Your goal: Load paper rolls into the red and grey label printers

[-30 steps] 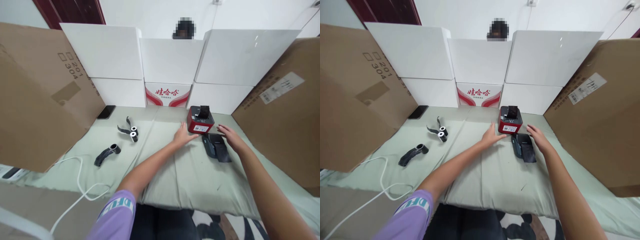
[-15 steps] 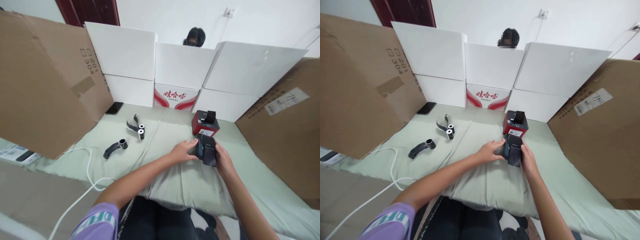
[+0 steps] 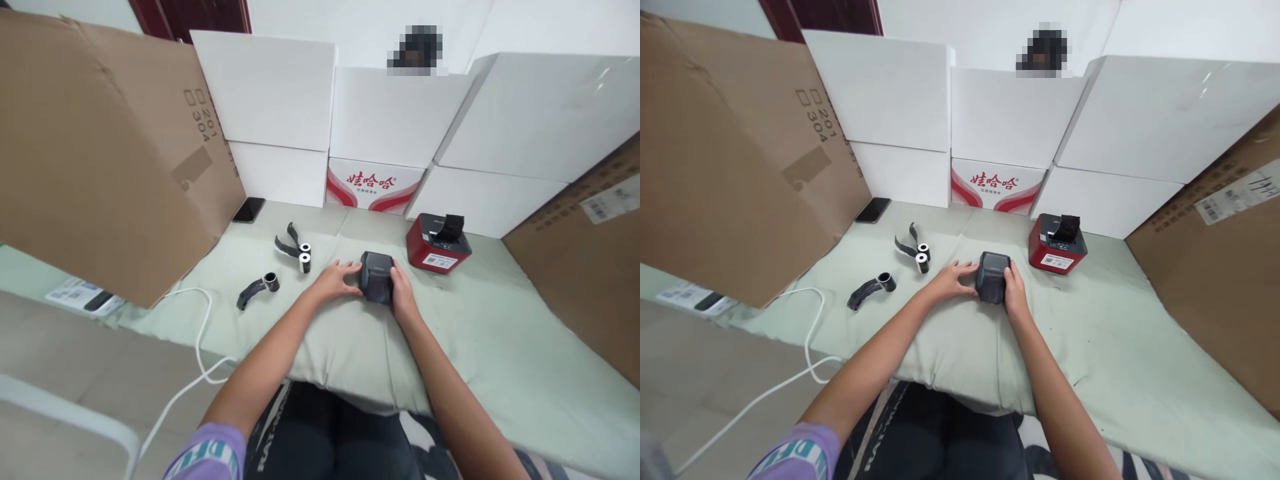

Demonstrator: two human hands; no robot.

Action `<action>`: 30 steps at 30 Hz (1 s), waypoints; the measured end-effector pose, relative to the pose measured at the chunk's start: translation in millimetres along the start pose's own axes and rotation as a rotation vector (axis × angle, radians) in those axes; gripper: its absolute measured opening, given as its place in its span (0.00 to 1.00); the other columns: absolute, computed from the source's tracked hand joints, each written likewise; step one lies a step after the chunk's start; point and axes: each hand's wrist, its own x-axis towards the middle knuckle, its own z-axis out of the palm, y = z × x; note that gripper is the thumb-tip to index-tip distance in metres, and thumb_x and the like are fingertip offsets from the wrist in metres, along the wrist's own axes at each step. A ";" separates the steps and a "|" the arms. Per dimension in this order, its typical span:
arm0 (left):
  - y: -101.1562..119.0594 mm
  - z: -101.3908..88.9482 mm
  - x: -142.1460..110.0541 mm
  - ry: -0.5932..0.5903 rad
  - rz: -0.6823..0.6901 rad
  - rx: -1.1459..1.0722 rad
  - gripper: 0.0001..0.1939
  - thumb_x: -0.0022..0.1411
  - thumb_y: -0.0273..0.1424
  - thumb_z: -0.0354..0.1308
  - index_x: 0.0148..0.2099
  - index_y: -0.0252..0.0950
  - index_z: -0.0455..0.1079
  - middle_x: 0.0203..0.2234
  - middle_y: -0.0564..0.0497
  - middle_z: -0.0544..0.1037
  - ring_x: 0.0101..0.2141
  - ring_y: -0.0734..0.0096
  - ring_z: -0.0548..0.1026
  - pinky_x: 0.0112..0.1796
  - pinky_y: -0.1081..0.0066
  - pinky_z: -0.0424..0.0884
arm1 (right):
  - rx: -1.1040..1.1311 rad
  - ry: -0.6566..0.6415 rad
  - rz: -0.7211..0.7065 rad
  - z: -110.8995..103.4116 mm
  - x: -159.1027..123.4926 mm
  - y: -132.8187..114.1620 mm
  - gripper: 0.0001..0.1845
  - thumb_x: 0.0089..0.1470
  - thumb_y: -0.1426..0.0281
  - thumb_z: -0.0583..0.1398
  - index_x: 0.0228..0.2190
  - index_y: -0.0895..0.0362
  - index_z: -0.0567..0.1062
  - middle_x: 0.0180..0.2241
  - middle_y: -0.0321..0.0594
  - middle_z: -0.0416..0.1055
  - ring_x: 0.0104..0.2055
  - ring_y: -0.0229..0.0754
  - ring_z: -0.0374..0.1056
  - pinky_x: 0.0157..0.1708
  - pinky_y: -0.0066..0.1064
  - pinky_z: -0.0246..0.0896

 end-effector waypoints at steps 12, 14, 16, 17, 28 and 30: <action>15.4 11.8 -1.8 0.013 -0.052 0.180 0.53 0.53 0.42 0.69 0.75 0.44 0.48 0.72 0.44 0.54 0.72 0.54 0.52 0.70 0.46 0.38 | 0.003 0.088 0.014 2.6 -14.1 -17.1 0.44 0.58 0.42 0.52 0.66 0.57 0.62 0.70 0.47 0.56 0.73 0.50 0.52 0.72 0.46 0.43; 17.5 14.1 -1.1 0.033 -0.057 0.189 0.52 0.52 0.43 0.69 0.75 0.43 0.49 0.72 0.43 0.55 0.72 0.52 0.52 0.69 0.43 0.36 | 0.002 0.085 0.010 1.7 -12.3 -15.7 0.43 0.59 0.42 0.51 0.65 0.56 0.63 0.70 0.47 0.57 0.72 0.51 0.53 0.72 0.47 0.45; 19.0 14.7 -0.5 0.042 -0.051 0.199 0.52 0.52 0.43 0.69 0.74 0.43 0.51 0.71 0.42 0.57 0.72 0.50 0.52 0.69 0.42 0.35 | -0.009 0.071 0.001 1.0 -11.2 -14.5 0.43 0.59 0.41 0.50 0.65 0.55 0.63 0.70 0.45 0.57 0.72 0.52 0.53 0.71 0.48 0.45; 19.4 14.7 -0.3 0.042 -0.050 0.203 0.52 0.51 0.43 0.69 0.74 0.43 0.52 0.71 0.42 0.58 0.71 0.49 0.53 0.69 0.42 0.35 | -0.013 0.065 -0.001 0.8 -11.1 -14.4 0.44 0.59 0.40 0.50 0.65 0.55 0.63 0.70 0.45 0.57 0.72 0.52 0.52 0.71 0.48 0.45; 15.4 14.6 0.1 0.091 -0.013 0.183 0.47 0.50 0.44 0.69 0.71 0.42 0.60 0.67 0.43 0.67 0.67 0.51 0.64 0.70 0.47 0.37 | -0.079 0.153 -0.110 -2.6 -23.0 -29.9 0.32 0.61 0.47 0.51 0.55 0.55 0.71 0.61 0.50 0.69 0.65 0.52 0.62 0.67 0.48 0.53; 14.7 14.0 0.4 0.091 -0.004 0.169 0.46 0.50 0.44 0.69 0.70 0.43 0.61 0.66 0.44 0.68 0.66 0.51 0.66 0.70 0.48 0.39 | -0.079 0.218 -0.167 -4.4 -27.9 -33.4 0.28 0.61 0.50 0.51 0.51 0.55 0.73 0.55 0.51 0.74 0.60 0.52 0.67 0.63 0.48 0.57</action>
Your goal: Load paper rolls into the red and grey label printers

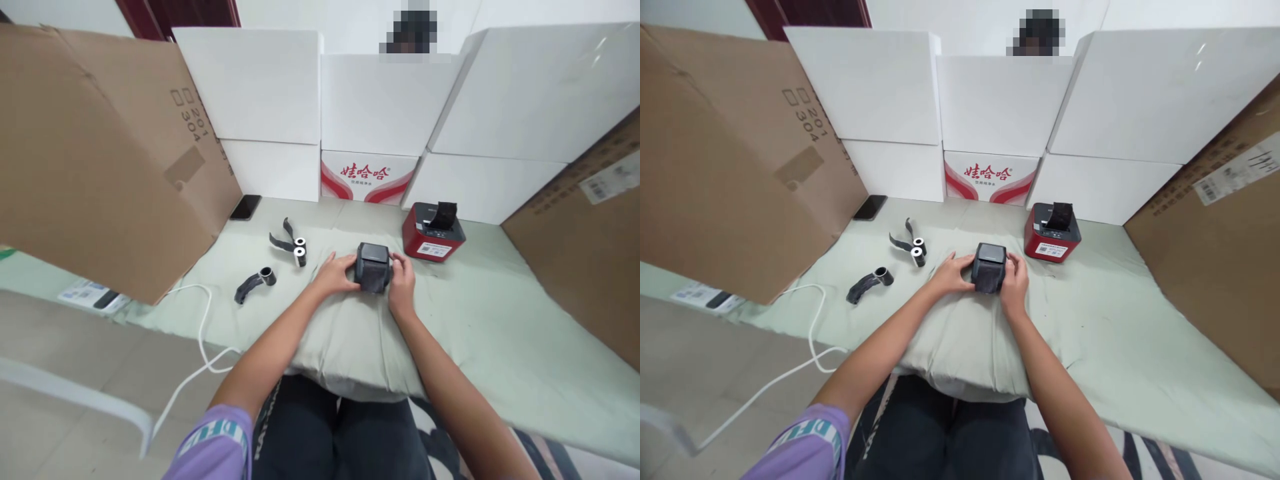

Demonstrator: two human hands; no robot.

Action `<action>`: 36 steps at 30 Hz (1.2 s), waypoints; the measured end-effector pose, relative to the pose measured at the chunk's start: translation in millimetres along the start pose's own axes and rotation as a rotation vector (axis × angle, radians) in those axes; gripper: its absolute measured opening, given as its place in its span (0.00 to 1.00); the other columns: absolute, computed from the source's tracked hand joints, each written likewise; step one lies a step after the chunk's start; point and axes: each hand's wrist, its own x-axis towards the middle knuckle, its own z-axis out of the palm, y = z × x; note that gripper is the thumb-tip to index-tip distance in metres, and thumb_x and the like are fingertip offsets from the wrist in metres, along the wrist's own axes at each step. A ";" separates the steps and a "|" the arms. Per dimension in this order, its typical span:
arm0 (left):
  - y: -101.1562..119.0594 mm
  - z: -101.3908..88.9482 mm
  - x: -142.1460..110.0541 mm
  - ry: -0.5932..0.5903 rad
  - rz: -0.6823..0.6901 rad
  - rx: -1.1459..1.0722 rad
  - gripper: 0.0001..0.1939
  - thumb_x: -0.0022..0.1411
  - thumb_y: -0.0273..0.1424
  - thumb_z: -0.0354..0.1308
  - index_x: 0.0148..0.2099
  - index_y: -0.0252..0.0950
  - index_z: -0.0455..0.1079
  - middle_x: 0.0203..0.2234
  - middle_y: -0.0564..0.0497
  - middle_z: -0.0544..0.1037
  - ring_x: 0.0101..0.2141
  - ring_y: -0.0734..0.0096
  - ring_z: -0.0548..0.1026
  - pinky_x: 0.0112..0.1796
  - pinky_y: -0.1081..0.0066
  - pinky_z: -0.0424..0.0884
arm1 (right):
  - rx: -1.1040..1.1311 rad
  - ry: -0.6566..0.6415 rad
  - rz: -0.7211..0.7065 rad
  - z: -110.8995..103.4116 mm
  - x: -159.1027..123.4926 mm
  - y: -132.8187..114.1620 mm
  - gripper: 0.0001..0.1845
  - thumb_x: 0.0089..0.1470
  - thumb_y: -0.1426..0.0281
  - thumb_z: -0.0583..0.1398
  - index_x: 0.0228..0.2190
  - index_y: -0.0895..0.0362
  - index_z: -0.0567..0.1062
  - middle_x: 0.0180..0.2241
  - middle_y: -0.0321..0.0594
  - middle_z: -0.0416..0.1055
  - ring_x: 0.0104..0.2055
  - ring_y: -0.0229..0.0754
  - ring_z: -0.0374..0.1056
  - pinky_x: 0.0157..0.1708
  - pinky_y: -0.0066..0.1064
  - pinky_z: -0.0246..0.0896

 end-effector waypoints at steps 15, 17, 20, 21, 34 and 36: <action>-4.1 0.8 -0.3 -0.010 0.009 -0.034 0.49 0.49 0.42 0.69 0.71 0.43 0.58 0.67 0.44 0.66 0.66 0.55 0.65 0.70 0.49 0.39 | -0.063 -0.251 -0.035 0.5 36.9 31.1 0.38 0.62 0.43 0.47 0.62 0.51 0.69 0.69 0.41 0.60 0.73 0.47 0.51 0.72 0.48 0.38; -5.6 1.5 -0.4 -0.007 0.023 -0.037 0.48 0.50 0.43 0.69 0.71 0.42 0.58 0.67 0.44 0.66 0.66 0.54 0.65 0.70 0.49 0.40 | -0.084 -0.249 -0.065 -2.0 38.8 29.8 0.36 0.62 0.45 0.48 0.59 0.53 0.74 0.67 0.43 0.63 0.71 0.49 0.54 0.71 0.50 0.40; -8.5 3.3 0.4 0.008 0.045 -0.042 0.48 0.50 0.44 0.69 0.71 0.42 0.59 0.66 0.45 0.67 0.65 0.54 0.66 0.70 0.49 0.40 | -0.244 -0.243 -0.147 -5.2 47.7 19.8 0.28 0.60 0.50 0.54 0.46 0.53 0.82 0.63 0.47 0.69 0.69 0.56 0.56 0.69 0.56 0.44; -9.5 4.0 0.9 0.012 0.052 -0.042 0.48 0.50 0.45 0.69 0.71 0.42 0.59 0.66 0.45 0.67 0.65 0.54 0.67 0.70 0.49 0.40 | -0.338 -0.245 -0.170 -5.2 52.4 14.1 0.24 0.58 0.52 0.56 0.42 0.53 0.84 0.61 0.48 0.70 0.68 0.59 0.56 0.68 0.58 0.44; -11.5 9.0 3.0 0.033 0.042 -0.013 0.48 0.49 0.44 0.71 0.70 0.43 0.60 0.66 0.47 0.68 0.65 0.53 0.67 0.70 0.49 0.43 | -1.142 -0.626 -0.082 18.8 95.3 -48.9 0.16 0.45 0.69 0.67 0.39 0.51 0.84 0.43 0.48 0.76 0.51 0.57 0.67 0.48 0.42 0.63; -11.4 9.1 3.7 0.027 0.042 -0.011 0.48 0.50 0.45 0.71 0.71 0.43 0.60 0.66 0.46 0.67 0.65 0.52 0.67 0.70 0.48 0.43 | -1.118 -0.529 -0.135 13.1 94.8 -54.7 0.18 0.45 0.69 0.66 0.41 0.53 0.82 0.44 0.50 0.74 0.51 0.58 0.67 0.48 0.44 0.63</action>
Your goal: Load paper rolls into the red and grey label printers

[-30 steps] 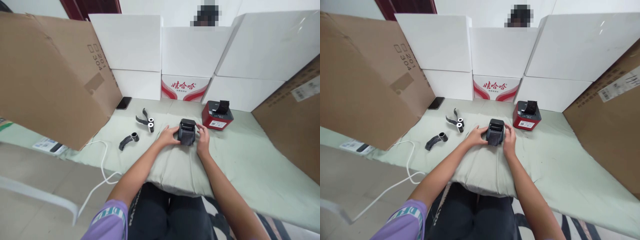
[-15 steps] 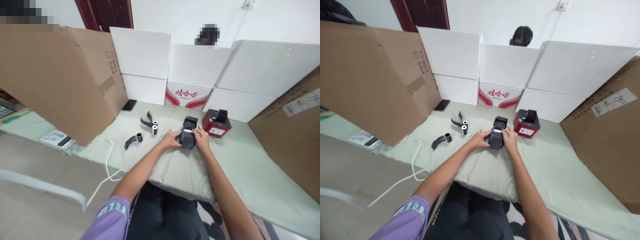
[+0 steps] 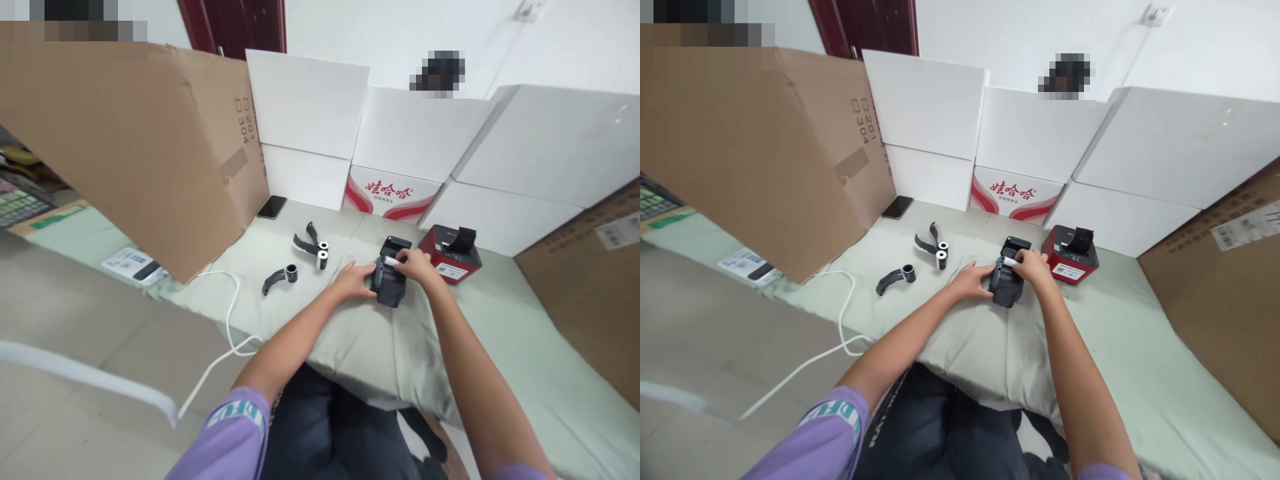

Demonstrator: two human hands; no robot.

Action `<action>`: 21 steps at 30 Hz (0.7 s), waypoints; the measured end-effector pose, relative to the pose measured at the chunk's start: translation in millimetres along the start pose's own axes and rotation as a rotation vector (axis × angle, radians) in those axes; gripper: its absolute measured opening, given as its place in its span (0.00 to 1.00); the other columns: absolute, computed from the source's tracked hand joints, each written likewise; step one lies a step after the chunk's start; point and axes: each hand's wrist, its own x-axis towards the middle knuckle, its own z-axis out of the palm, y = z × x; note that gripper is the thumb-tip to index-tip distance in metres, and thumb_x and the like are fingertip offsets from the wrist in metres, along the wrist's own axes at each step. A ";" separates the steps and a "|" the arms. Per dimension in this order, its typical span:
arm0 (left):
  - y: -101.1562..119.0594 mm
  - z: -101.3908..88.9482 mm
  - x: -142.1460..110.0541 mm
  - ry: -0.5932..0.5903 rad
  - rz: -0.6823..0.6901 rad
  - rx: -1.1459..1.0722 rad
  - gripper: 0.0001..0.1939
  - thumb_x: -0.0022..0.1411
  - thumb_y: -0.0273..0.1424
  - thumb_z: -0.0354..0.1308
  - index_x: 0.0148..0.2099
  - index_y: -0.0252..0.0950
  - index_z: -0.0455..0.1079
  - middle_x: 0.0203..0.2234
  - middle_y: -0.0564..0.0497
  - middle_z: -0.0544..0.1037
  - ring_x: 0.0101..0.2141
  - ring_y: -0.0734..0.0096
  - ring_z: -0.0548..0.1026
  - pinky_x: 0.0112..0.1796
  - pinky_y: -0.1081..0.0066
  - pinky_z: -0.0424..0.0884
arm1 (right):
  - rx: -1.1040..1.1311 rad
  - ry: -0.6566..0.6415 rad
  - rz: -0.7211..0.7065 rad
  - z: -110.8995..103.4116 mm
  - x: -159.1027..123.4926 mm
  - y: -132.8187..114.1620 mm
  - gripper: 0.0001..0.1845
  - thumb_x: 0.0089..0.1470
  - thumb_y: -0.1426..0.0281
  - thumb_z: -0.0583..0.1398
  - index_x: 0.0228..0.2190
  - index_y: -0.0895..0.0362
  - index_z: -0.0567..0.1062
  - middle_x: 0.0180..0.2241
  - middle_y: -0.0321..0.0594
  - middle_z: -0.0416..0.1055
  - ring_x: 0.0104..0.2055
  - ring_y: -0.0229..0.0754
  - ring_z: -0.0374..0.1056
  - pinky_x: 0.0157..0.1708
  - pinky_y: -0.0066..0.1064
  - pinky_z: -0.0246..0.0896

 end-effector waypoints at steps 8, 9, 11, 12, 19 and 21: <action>1.5 -3.1 3.5 -0.007 -0.022 -0.005 0.48 0.47 0.50 0.72 0.67 0.38 0.66 0.61 0.41 0.74 0.63 0.46 0.69 0.70 0.49 0.46 | 0.837 0.192 -0.223 -35.5 -38.5 -57.5 0.26 0.49 0.62 0.64 0.50 0.53 0.71 0.35 0.39 0.74 0.32 0.43 0.69 0.34 0.36 0.68; 1.8 -3.9 3.4 -0.003 -0.013 -0.007 0.49 0.48 0.51 0.72 0.68 0.37 0.65 0.62 0.41 0.73 0.64 0.46 0.68 0.70 0.48 0.46 | 0.975 0.143 -0.285 -37.7 -42.8 -72.4 0.29 0.49 0.61 0.64 0.53 0.52 0.70 0.35 0.38 0.74 0.32 0.42 0.70 0.33 0.36 0.68; 1.4 -5.1 2.3 -0.002 0.018 -0.029 0.48 0.49 0.50 0.71 0.68 0.38 0.64 0.64 0.42 0.71 0.64 0.45 0.67 0.70 0.47 0.45 | 1.140 0.094 -0.383 -39.3 -47.8 -103.7 0.31 0.49 0.62 0.64 0.55 0.51 0.70 0.36 0.36 0.74 0.34 0.41 0.71 0.35 0.35 0.70; 0.6 -5.3 1.3 -0.005 0.032 -0.040 0.46 0.50 0.50 0.71 0.67 0.38 0.65 0.63 0.43 0.71 0.64 0.45 0.68 0.70 0.47 0.46 | 1.173 0.095 -0.416 -38.4 -48.3 -119.2 0.30 0.48 0.63 0.64 0.54 0.52 0.71 0.36 0.36 0.75 0.35 0.41 0.72 0.36 0.35 0.70; -9.7 2.7 0.7 -0.020 0.018 -0.063 0.47 0.56 0.43 0.68 0.72 0.30 0.57 0.68 0.38 0.63 0.67 0.51 0.63 0.70 0.60 0.50 | 0.986 0.222 -0.510 6.6 -36.1 -203.6 0.18 0.46 0.71 0.62 0.43 0.54 0.71 0.32 0.36 0.75 0.34 0.42 0.71 0.37 0.34 0.66; -8.6 2.2 3.6 -0.051 0.007 -0.041 0.54 0.51 0.47 0.71 0.73 0.32 0.54 0.68 0.39 0.63 0.68 0.49 0.62 0.71 0.55 0.45 | 0.904 0.215 -0.517 25.6 -35.4 -216.1 0.19 0.49 0.71 0.62 0.46 0.54 0.71 0.35 0.37 0.75 0.34 0.43 0.70 0.37 0.35 0.66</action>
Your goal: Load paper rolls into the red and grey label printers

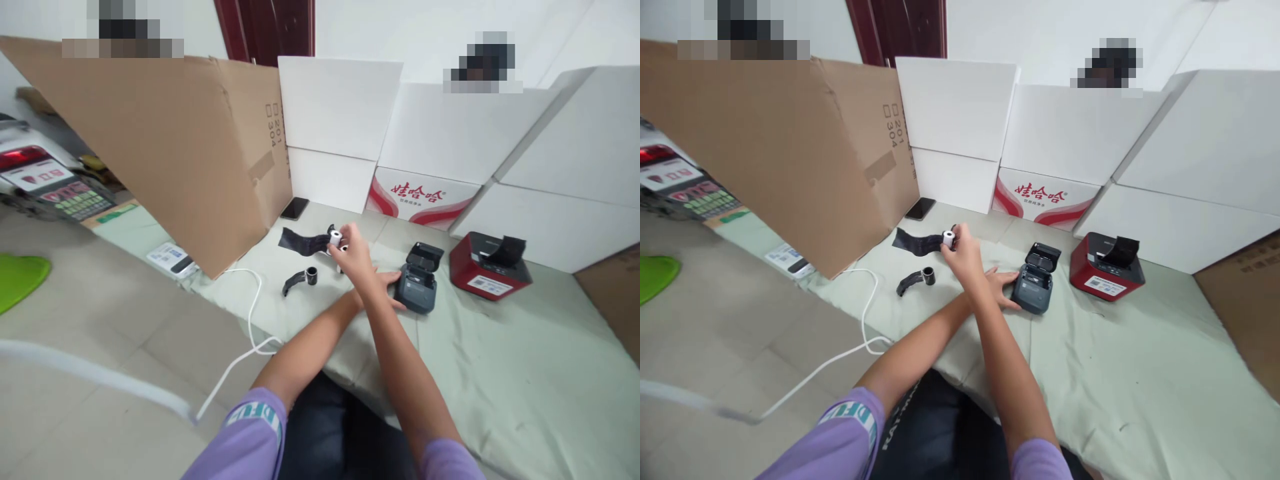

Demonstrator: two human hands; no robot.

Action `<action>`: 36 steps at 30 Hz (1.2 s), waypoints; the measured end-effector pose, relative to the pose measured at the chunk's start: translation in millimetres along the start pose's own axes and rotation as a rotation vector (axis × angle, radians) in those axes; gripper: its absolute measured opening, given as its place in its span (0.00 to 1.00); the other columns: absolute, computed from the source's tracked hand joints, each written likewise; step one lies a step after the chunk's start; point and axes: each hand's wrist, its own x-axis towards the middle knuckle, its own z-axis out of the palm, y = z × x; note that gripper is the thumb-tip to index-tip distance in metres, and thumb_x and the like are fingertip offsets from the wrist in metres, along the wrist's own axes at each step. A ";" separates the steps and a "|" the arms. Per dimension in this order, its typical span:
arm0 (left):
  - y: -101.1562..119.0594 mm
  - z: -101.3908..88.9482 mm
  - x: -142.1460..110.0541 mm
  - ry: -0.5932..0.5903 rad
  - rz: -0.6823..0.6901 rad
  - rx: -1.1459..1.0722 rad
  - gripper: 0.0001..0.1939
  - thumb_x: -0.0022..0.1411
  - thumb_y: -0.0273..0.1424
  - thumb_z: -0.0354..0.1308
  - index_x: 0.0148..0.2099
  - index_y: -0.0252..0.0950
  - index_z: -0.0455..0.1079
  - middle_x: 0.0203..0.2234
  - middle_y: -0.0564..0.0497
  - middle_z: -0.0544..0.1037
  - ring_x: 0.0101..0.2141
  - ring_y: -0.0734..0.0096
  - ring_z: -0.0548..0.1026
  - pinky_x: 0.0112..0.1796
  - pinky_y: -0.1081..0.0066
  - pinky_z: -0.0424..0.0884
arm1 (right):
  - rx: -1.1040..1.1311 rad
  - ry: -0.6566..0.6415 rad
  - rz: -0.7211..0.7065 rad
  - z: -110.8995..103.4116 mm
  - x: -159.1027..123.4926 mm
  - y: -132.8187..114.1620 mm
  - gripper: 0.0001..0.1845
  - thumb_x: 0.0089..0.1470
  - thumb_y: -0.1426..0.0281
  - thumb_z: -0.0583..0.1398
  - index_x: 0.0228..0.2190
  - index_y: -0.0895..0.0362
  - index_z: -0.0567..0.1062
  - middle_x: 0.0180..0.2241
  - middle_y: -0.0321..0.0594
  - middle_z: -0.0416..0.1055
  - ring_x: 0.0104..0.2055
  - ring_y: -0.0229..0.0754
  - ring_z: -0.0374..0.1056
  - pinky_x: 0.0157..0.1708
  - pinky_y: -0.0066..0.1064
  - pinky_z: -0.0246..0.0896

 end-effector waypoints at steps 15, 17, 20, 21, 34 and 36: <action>6.9 -6.0 0.9 -0.048 -0.031 0.058 0.51 0.52 0.45 0.72 0.72 0.36 0.55 0.69 0.41 0.62 0.69 0.50 0.60 0.71 0.52 0.43 | -0.614 -0.206 -0.101 13.9 -18.3 29.7 0.11 0.54 0.65 0.67 0.40 0.53 0.80 0.49 0.51 0.67 0.51 0.56 0.58 0.49 0.45 0.59; 1.0 -1.9 0.7 -0.044 -0.024 0.036 0.50 0.52 0.42 0.72 0.71 0.35 0.56 0.68 0.39 0.63 0.69 0.49 0.60 0.71 0.53 0.43 | -0.532 -0.177 -0.076 4.6 -11.5 31.1 0.14 0.56 0.61 0.65 0.43 0.52 0.81 0.49 0.51 0.67 0.51 0.56 0.58 0.52 0.47 0.58; -4.4 1.6 -2.6 0.009 0.026 -0.037 0.45 0.55 0.37 0.70 0.70 0.31 0.58 0.68 0.37 0.63 0.68 0.49 0.61 0.71 0.60 0.45 | -0.423 -0.108 -0.018 -11.7 0.6 44.3 0.16 0.61 0.66 0.59 0.48 0.52 0.81 0.49 0.51 0.70 0.51 0.56 0.60 0.55 0.51 0.57; -4.8 2.0 -3.6 0.032 0.039 -0.052 0.42 0.57 0.35 0.68 0.70 0.30 0.59 0.68 0.37 0.63 0.68 0.50 0.61 0.71 0.61 0.46 | -0.409 -0.121 -0.003 -16.4 3.8 51.4 0.19 0.60 0.70 0.57 0.50 0.51 0.80 0.50 0.50 0.71 0.51 0.57 0.61 0.56 0.53 0.56; 1.6 -4.0 -0.6 -0.019 -0.050 0.036 0.36 0.60 0.30 0.60 0.69 0.33 0.61 0.70 0.41 0.61 0.69 0.50 0.58 0.70 0.59 0.46 | -0.155 -0.212 -0.055 -29.0 10.2 91.1 0.19 0.50 0.76 0.56 0.45 0.56 0.74 0.41 0.43 0.77 0.41 0.45 0.70 0.46 0.38 0.64; 6.4 -5.8 -1.3 0.041 -0.054 -0.024 0.33 0.59 0.30 0.61 0.66 0.32 0.66 0.67 0.40 0.65 0.67 0.47 0.61 0.68 0.58 0.51 | -0.095 -0.127 -0.059 -37.2 12.3 85.4 0.22 0.49 0.77 0.55 0.47 0.55 0.71 0.45 0.45 0.76 0.45 0.45 0.70 0.49 0.39 0.64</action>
